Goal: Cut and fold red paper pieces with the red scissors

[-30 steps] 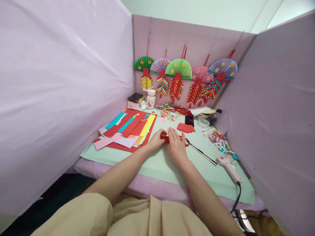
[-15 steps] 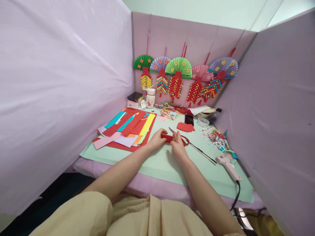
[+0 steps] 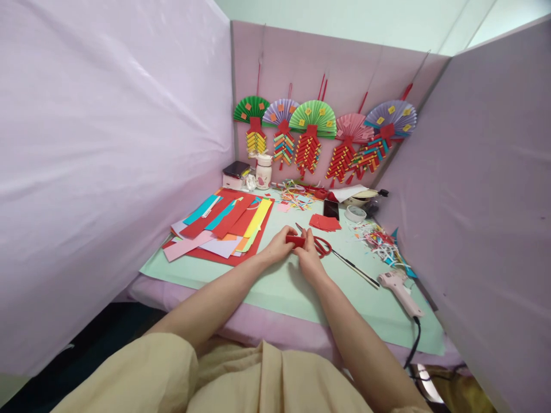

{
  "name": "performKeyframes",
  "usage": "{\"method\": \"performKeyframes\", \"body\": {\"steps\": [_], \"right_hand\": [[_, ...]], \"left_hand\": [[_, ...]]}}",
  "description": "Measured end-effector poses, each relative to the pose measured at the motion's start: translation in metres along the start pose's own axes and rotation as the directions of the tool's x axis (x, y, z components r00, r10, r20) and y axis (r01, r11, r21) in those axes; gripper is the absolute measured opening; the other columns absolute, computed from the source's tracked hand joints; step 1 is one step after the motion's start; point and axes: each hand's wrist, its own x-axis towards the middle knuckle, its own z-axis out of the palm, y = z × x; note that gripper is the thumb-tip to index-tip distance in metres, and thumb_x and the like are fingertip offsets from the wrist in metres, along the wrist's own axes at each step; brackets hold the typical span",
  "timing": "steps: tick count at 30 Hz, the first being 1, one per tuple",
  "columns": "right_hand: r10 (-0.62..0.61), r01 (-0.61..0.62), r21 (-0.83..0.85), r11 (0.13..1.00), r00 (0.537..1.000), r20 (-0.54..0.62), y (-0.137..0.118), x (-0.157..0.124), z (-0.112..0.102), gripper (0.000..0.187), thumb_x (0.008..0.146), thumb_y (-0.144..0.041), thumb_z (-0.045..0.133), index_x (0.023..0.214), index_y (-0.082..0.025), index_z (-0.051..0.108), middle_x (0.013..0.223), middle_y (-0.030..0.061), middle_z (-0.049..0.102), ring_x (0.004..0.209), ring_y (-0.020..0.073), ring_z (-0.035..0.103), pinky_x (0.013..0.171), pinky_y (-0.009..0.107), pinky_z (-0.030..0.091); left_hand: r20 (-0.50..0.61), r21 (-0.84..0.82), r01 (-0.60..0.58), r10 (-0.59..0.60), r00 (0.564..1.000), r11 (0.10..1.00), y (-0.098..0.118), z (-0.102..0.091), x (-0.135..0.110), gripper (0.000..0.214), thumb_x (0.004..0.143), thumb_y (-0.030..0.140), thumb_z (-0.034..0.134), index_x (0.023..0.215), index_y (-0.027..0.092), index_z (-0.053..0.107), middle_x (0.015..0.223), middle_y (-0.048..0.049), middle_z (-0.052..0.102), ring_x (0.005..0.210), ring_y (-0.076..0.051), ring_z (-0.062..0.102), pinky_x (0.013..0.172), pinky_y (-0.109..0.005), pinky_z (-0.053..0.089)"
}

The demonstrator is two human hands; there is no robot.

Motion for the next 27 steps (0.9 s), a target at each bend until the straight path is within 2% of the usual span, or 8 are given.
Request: {"method": "performKeyframes", "body": {"steps": [12, 15, 17, 19, 21, 23, 25, 27], "right_hand": [[0.019, -0.02, 0.036, 0.999, 0.999, 0.032, 0.003, 0.001, -0.001, 0.102, 0.062, -0.014, 0.052, 0.15, -0.026, 0.002, 0.156, 0.0043, 0.019, 0.14, 0.0198, 0.027, 0.113, 0.04, 0.026], [-0.079, 0.08, -0.037, 0.996, 0.997, 0.019, 0.001, 0.001, -0.005, 0.097, 0.067, -0.017, 0.052, 0.15, -0.027, 0.002, 0.155, 0.0057, 0.023, 0.138, 0.0203, 0.03, 0.11, 0.041, 0.032], [-0.267, 0.258, -0.2, 0.945, 0.963, -0.021, -0.005, -0.001, -0.01, 0.087, 0.07, -0.019, 0.052, 0.148, -0.025, 0.014, 0.152, 0.0079, 0.028, 0.137, 0.0218, 0.031, 0.109, 0.042, 0.031], [-0.442, 0.4, -0.416, 0.817, 0.897, -0.005, -0.012, -0.003, -0.015, 0.068, 0.074, -0.021, 0.053, 0.14, -0.023, 0.035, 0.142, 0.0105, 0.041, 0.13, 0.0251, 0.037, 0.107, 0.044, 0.03], [-0.49, 0.432, -0.583, 0.688, 0.869, 0.066, -0.019, -0.005, -0.018, 0.042, 0.077, -0.024, 0.053, 0.12, -0.022, 0.055, 0.122, 0.0109, 0.057, 0.117, 0.0283, 0.045, 0.102, 0.047, 0.031], [-0.455, 0.41, -0.663, 0.626, 0.883, 0.117, -0.023, -0.006, -0.021, 0.019, 0.08, -0.025, 0.053, 0.096, -0.023, 0.063, 0.098, 0.0086, 0.064, 0.102, 0.0284, 0.05, 0.096, 0.047, 0.033], [-0.428, 0.39, -0.652, 0.65, 0.897, 0.11, -0.024, -0.003, -0.022, 0.01, 0.08, -0.024, 0.052, 0.08, -0.023, 0.062, 0.083, 0.0057, 0.064, 0.091, 0.0258, 0.053, 0.089, 0.043, 0.036], [-0.399, 0.363, -0.54, 0.759, 0.915, 0.055, -0.021, 0.001, -0.023, 0.009, 0.079, -0.026, 0.053, 0.075, -0.022, 0.06, 0.077, 0.0035, 0.063, 0.081, 0.0225, 0.054, 0.081, 0.037, 0.04]], "left_hand": [[-0.015, 0.104, 0.033, -0.032, 0.999, 0.994, 0.004, -0.003, -0.001, 0.027, 0.067, 0.008, 0.05, 0.092, 0.019, 0.049, 0.091, -0.0005, 0.058, 0.087, -0.016, 0.057, 0.079, -0.028, 0.044], [-0.048, 0.106, 0.036, -0.031, 0.998, 0.994, 0.005, -0.005, -0.002, 0.032, 0.067, 0.006, 0.05, 0.095, 0.02, 0.048, 0.094, -0.0018, 0.058, 0.088, -0.017, 0.057, 0.078, -0.029, 0.045], [-0.074, 0.125, -0.005, 0.015, 0.997, 0.992, 0.006, -0.007, -0.004, 0.036, 0.067, 0.005, 0.049, 0.1, 0.02, 0.047, 0.098, -0.0031, 0.058, 0.09, -0.018, 0.058, 0.08, -0.031, 0.046], [-0.056, 0.17, -0.073, 0.084, 0.995, 0.983, 0.01, -0.009, -0.007, 0.04, 0.069, 0.004, 0.048, 0.105, 0.021, 0.046, 0.099, -0.0037, 0.059, 0.091, -0.019, 0.058, 0.082, -0.032, 0.046], [0.002, 0.223, -0.125, 0.128, 0.992, 0.967, 0.015, -0.011, -0.011, 0.043, 0.07, 0.004, 0.047, 0.109, 0.023, 0.047, 0.097, -0.0036, 0.06, 0.091, -0.019, 0.059, 0.083, -0.033, 0.045], [0.056, 0.262, -0.136, 0.126, 0.99, 0.955, 0.02, -0.012, -0.014, 0.044, 0.071, 0.004, 0.049, 0.111, 0.023, 0.048, 0.094, -0.0035, 0.061, 0.09, -0.02, 0.059, 0.083, -0.033, 0.045], [0.052, 0.239, -0.123, 0.114, 0.992, 0.963, 0.023, -0.014, -0.014, 0.044, 0.071, 0.007, 0.052, 0.112, 0.022, 0.048, 0.091, -0.0031, 0.061, 0.088, -0.02, 0.059, 0.082, -0.033, 0.045], [-0.002, 0.104, -0.094, 0.095, 0.996, 0.99, 0.024, -0.016, -0.011, 0.042, 0.07, 0.011, 0.057, 0.109, 0.021, 0.046, 0.093, -0.0032, 0.059, 0.089, -0.018, 0.059, 0.079, -0.031, 0.046]]}}
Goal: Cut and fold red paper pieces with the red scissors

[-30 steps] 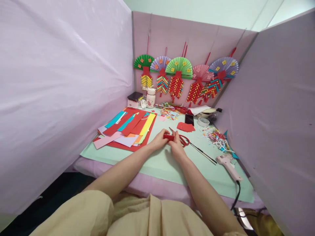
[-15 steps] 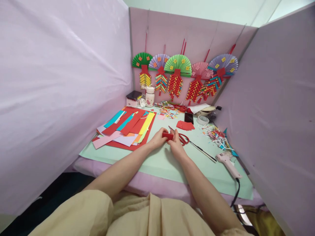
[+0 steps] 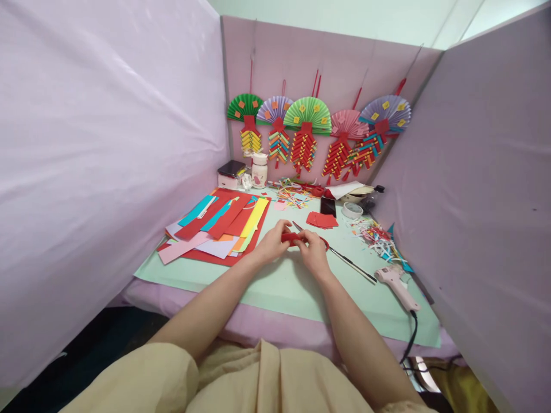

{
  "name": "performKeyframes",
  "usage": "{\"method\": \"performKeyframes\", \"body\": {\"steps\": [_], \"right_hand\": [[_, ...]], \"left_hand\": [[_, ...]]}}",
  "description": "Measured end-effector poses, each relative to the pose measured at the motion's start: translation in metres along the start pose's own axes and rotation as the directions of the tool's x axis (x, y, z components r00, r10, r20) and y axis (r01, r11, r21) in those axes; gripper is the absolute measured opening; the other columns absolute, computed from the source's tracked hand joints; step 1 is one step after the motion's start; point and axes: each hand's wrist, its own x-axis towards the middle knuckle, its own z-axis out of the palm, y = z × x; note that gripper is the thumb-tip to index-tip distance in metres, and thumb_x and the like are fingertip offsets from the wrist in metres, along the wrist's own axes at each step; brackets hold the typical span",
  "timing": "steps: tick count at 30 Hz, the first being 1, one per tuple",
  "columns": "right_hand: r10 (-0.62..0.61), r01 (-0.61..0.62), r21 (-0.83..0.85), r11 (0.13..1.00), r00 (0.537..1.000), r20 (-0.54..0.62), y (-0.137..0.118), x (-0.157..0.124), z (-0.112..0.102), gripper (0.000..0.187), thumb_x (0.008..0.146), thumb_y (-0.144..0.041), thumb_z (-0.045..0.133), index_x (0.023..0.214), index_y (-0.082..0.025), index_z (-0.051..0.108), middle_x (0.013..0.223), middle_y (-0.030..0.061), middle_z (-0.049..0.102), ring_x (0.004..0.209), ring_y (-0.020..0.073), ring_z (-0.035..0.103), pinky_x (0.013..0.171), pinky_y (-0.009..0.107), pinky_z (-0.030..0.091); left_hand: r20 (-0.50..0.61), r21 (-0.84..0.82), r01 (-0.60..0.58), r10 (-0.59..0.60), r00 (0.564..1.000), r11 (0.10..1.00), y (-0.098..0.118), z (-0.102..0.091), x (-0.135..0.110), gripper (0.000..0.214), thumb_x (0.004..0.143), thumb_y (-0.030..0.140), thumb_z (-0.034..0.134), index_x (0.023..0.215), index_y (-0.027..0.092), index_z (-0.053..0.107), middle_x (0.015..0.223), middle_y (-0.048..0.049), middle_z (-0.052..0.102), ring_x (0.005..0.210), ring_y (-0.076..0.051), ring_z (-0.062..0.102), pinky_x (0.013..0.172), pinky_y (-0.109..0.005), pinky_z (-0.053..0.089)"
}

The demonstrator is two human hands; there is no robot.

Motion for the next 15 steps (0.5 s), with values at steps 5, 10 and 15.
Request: {"method": "performKeyframes", "body": {"steps": [5, 10, 15], "right_hand": [[0.15, -0.145, 0.393, 0.908, 0.989, 0.02, 0.014, 0.006, 0.008, 0.016, 0.072, -0.032, 0.059, 0.079, -0.018, 0.059, 0.076, 0.0026, 0.064, 0.072, 0.0188, 0.056, 0.069, 0.03, 0.043], [0.122, -0.114, 0.193, 0.974, 0.992, -0.027, 0.011, 0.006, 0.007, 0.015, 0.07, -0.03, 0.057, 0.08, -0.019, 0.059, 0.075, 0.0011, 0.062, 0.071, 0.0181, 0.053, 0.068, 0.029, 0.04], [0.129, -0.13, 0.037, 0.991, 0.991, 0.036, 0.006, 0.005, 0.003, 0.009, 0.069, -0.026, 0.052, 0.071, -0.02, 0.058, 0.067, -0.0005, 0.059, 0.067, 0.0182, 0.053, 0.065, 0.029, 0.038]], "left_hand": [[-0.01, -0.367, 0.116, -0.129, 0.992, 0.923, -0.005, -0.004, 0.008, 0.034, 0.065, 0.019, 0.061, 0.096, 0.018, 0.047, 0.092, -0.0023, 0.056, 0.083, -0.015, 0.057, 0.069, -0.025, 0.046], [-0.06, -0.207, 0.064, -0.078, 0.995, 0.976, -0.006, -0.003, 0.006, 0.015, 0.067, 0.018, 0.055, 0.082, 0.017, 0.052, 0.079, 0.0015, 0.055, 0.075, -0.013, 0.052, 0.069, -0.025, 0.043], [-0.017, -0.057, 0.086, -0.087, 0.996, 0.995, -0.007, -0.002, 0.004, 0.012, 0.064, 0.014, 0.051, 0.076, 0.019, 0.051, 0.073, 0.0031, 0.053, 0.071, -0.013, 0.05, 0.065, -0.024, 0.041]]}}
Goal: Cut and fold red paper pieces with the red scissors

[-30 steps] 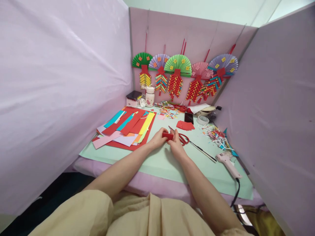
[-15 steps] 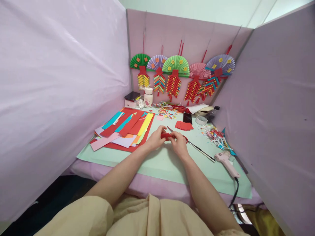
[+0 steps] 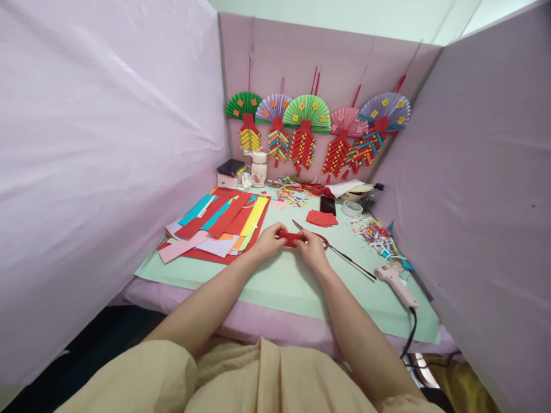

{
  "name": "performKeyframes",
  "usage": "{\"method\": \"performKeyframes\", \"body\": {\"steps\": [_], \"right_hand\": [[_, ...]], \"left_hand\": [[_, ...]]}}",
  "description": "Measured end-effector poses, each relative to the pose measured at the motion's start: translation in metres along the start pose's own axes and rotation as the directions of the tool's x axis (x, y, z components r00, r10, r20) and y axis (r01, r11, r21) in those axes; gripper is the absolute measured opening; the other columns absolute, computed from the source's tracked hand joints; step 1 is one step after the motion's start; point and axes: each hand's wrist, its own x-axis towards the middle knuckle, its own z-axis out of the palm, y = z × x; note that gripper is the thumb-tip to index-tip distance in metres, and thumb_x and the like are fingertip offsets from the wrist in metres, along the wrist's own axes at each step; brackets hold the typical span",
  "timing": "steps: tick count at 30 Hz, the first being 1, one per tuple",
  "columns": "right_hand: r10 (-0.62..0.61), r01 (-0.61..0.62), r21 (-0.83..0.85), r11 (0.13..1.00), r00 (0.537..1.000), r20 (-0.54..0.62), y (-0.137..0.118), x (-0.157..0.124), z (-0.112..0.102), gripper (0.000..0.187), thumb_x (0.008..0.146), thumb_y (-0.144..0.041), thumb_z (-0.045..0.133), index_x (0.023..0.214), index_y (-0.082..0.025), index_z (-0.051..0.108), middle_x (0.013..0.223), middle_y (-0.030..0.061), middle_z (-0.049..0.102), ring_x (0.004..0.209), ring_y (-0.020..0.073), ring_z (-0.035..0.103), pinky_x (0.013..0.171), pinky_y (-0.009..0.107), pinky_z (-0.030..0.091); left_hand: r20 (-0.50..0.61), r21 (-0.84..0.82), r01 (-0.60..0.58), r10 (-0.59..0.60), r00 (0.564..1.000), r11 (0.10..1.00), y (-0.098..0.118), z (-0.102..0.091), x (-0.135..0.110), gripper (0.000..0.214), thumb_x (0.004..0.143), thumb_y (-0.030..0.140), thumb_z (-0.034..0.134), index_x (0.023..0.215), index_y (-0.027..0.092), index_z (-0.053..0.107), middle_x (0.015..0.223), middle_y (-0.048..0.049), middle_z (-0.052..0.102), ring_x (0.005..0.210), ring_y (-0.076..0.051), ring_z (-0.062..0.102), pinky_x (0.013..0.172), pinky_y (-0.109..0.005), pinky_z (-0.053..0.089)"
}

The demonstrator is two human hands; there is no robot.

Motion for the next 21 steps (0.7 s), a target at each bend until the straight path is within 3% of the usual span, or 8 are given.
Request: {"method": "performKeyframes", "body": {"steps": [11, 16, 21], "right_hand": [[-0.004, 0.005, -0.018, 1.0, 0.999, 0.054, 0.003, 0.0, 0.004, 0.009, 0.068, -0.026, 0.054, 0.07, -0.02, 0.059, 0.067, -0.0001, 0.063, 0.066, 0.0183, 0.055, 0.062, 0.028, 0.038], [-0.044, 0.044, 0.025, 0.999, 0.999, 0.001, 0.001, -0.001, 0.005, 0.012, 0.072, -0.026, 0.05, 0.072, -0.02, 0.06, 0.069, 0.0005, 0.063, 0.067, 0.0182, 0.055, 0.065, 0.029, 0.039], [-0.011, 0.012, -0.045, 0.999, 1.0, 0.023, -0.001, -0.001, 0.006, 0.01, 0.071, -0.024, 0.052, 0.07, -0.02, 0.06, 0.065, -0.0001, 0.063, 0.065, 0.0184, 0.055, 0.061, 0.028, 0.038]], "left_hand": [[0.001, -0.153, 0.137, -0.139, 0.99, 0.979, -0.004, 0.012, -0.001, 0.03, 0.063, 0.011, 0.056, 0.091, 0.018, 0.05, 0.089, -0.0005, 0.056, 0.084, -0.014, 0.055, 0.072, -0.024, 0.044], [-0.046, -0.157, 0.042, -0.05, 0.998, 0.987, -0.003, 0.013, -0.001, 0.027, 0.066, 0.011, 0.055, 0.092, 0.019, 0.049, 0.091, -0.0002, 0.053, 0.086, -0.014, 0.054, 0.075, -0.025, 0.045], [-0.061, -0.099, 0.09, -0.096, 0.993, 0.991, -0.001, 0.014, -0.002, 0.026, 0.066, 0.01, 0.057, 0.09, 0.019, 0.049, 0.087, 0.0004, 0.054, 0.083, -0.014, 0.054, 0.073, -0.025, 0.046]]}}
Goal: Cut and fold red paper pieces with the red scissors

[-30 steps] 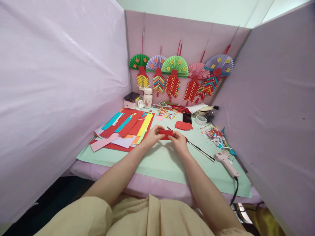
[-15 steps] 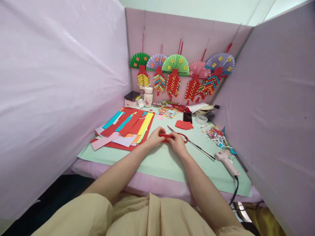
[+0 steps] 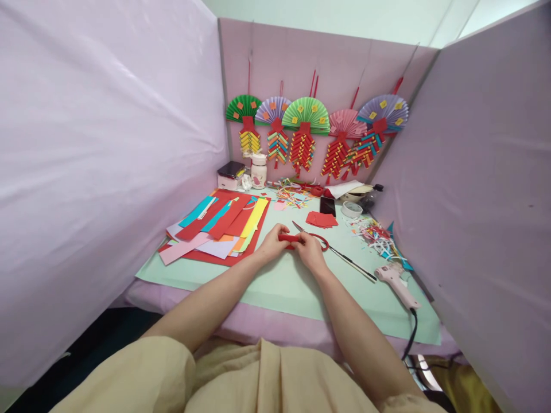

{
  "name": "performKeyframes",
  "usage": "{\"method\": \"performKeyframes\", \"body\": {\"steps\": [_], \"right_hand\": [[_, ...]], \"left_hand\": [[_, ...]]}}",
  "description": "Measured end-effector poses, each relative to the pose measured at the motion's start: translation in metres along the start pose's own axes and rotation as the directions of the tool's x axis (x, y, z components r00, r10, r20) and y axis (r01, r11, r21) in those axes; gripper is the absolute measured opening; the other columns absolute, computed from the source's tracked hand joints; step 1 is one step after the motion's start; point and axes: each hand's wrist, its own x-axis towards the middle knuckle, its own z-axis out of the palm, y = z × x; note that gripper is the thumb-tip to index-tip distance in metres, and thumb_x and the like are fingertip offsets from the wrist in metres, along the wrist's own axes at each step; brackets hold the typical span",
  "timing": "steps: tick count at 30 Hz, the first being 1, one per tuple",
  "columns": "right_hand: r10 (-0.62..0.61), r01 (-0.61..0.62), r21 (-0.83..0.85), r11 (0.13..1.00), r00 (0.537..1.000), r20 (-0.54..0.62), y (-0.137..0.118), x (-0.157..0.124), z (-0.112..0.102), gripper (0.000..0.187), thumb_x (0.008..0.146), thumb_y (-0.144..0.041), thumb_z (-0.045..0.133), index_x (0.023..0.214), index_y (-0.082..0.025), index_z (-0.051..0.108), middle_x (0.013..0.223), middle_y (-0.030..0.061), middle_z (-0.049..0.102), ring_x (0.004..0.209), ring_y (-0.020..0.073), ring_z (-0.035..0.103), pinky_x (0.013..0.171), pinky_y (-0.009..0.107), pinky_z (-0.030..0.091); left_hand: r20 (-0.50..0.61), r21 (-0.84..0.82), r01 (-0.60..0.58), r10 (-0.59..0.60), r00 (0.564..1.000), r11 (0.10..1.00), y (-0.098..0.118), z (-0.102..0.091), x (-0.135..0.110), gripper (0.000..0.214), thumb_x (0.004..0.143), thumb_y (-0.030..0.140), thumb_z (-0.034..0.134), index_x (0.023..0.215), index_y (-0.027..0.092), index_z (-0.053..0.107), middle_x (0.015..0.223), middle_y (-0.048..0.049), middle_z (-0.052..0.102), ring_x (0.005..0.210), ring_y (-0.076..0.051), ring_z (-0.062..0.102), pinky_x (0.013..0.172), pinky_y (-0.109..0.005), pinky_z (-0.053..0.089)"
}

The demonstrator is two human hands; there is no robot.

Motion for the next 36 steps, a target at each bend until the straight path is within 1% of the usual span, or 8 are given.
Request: {"method": "performKeyframes", "body": {"steps": [3, 14, 20, 22, 25, 29, 32, 36], "right_hand": [[-0.023, 0.023, 0.003, 1.0, 1.0, -0.016, 0.001, 0.0, 0.001, 0.012, 0.073, -0.024, 0.05, 0.073, -0.02, 0.062, 0.069, 0.0007, 0.064, 0.068, 0.0187, 0.057, 0.063, 0.028, 0.038], [-0.013, 0.01, -0.188, 0.982, 1.0, -0.015, 0.002, -0.001, -0.001, 0.012, 0.077, -0.024, 0.054, 0.078, -0.023, 0.065, 0.074, 0.0017, 0.066, 0.08, 0.0216, 0.056, 0.073, 0.032, 0.036], [0.011, -0.01, -0.205, 0.979, 1.0, 0.004, -0.002, -0.002, -0.003, 0.009, 0.075, -0.024, 0.056, 0.075, -0.022, 0.065, 0.07, 0.0016, 0.065, 0.076, 0.0218, 0.055, 0.072, 0.032, 0.035], [-0.011, 0.004, -0.149, 0.989, 0.999, -0.042, -0.002, -0.002, -0.004, 0.01, 0.075, -0.025, 0.055, 0.072, -0.021, 0.064, 0.069, 0.0015, 0.064, 0.075, 0.0212, 0.054, 0.072, 0.032, 0.036], [0.022, -0.013, 0.101, 0.995, 0.996, -0.088, -0.001, -0.001, -0.006, 0.013, 0.075, -0.031, 0.057, 0.07, -0.019, 0.061, 0.066, 0.0011, 0.063, 0.067, 0.0182, 0.053, 0.066, 0.03, 0.038], [0.169, -0.121, 0.477, 0.87, 0.984, -0.059, -0.003, 0.001, -0.011, 0.024, 0.068, -0.039, 0.066, 0.075, -0.017, 0.062, 0.07, 0.0024, 0.066, 0.064, 0.0166, 0.055, 0.064, 0.029, 0.04], [0.229, -0.167, 0.618, 0.768, 0.973, -0.021, -0.007, 0.001, -0.012, 0.029, 0.064, -0.04, 0.072, 0.08, -0.017, 0.065, 0.079, 0.0039, 0.069, 0.072, 0.0176, 0.059, 0.07, 0.03, 0.043], [0.249, -0.207, 0.67, 0.713, 0.968, 0.034, -0.009, -0.002, -0.011, 0.03, 0.062, -0.039, 0.074, 0.08, -0.017, 0.066, 0.079, 0.0036, 0.07, 0.072, 0.0168, 0.059, 0.071, 0.029, 0.042]], "left_hand": [[-0.03, -0.04, 0.0, -0.001, 1.0, 0.999, -0.001, 0.0, 0.001, 0.029, 0.065, 0.009, 0.057, 0.091, 0.019, 0.049, 0.086, 0.0011, 0.053, 0.081, -0.014, 0.054, 0.072, -0.025, 0.046], [-0.021, 0.062, -0.001, 0.002, 1.0, 0.998, -0.008, -0.004, 0.004, 0.032, 0.064, 0.016, 0.066, 0.092, 0.019, 0.052, 0.089, 0.0011, 0.057, 0.082, -0.015, 0.056, 0.072, -0.025, 0.044], [-0.001, 0.066, 0.004, -0.003, 1.0, 0.998, -0.007, -0.005, 0.004, 0.029, 0.062, 0.017, 0.068, 0.087, 0.019, 0.052, 0.088, 0.001, 0.058, 0.081, -0.015, 0.056, 0.071, -0.026, 0.045], [0.001, -0.035, 0.024, -0.024, 1.0, 0.999, -0.003, -0.006, 0.003, 0.032, 0.062, 0.016, 0.068, 0.09, 0.019, 0.052, 0.086, 0.0012, 0.059, 0.079, -0.015, 0.057, 0.071, -0.026, 0.046], [0.061, -0.294, 0.107, -0.093, 0.994, 0.95, 0.005, -0.007, 0.001, 0.042, 0.061, 0.018, 0.073, 0.097, 0.019, 0.051, 0.089, -0.0013, 0.063, 0.08, -0.015, 0.061, 0.074, -0.029, 0.047], [0.187, -0.537, 0.253, -0.179, 0.966, 0.805, 0.012, -0.007, -0.004, 0.041, 0.062, 0.028, 0.079, 0.096, 0.017, 0.06, 0.102, -0.0072, 0.065, 0.088, -0.016, 0.062, 0.081, -0.033, 0.049], [0.176, -0.579, 0.278, -0.215, 0.961, 0.767, 0.013, -0.005, -0.007, 0.034, 0.063, 0.034, 0.079, 0.088, 0.015, 0.067, 0.097, -0.0072, 0.067, 0.085, -0.016, 0.062, 0.08, -0.032, 0.05], [0.045, -0.541, 0.211, -0.222, 0.974, 0.814, 0.011, 0.001, -0.008, 0.03, 0.062, 0.038, 0.079, 0.076, 0.014, 0.068, 0.084, -0.0052, 0.067, 0.074, -0.013, 0.06, 0.073, -0.029, 0.051]]}}
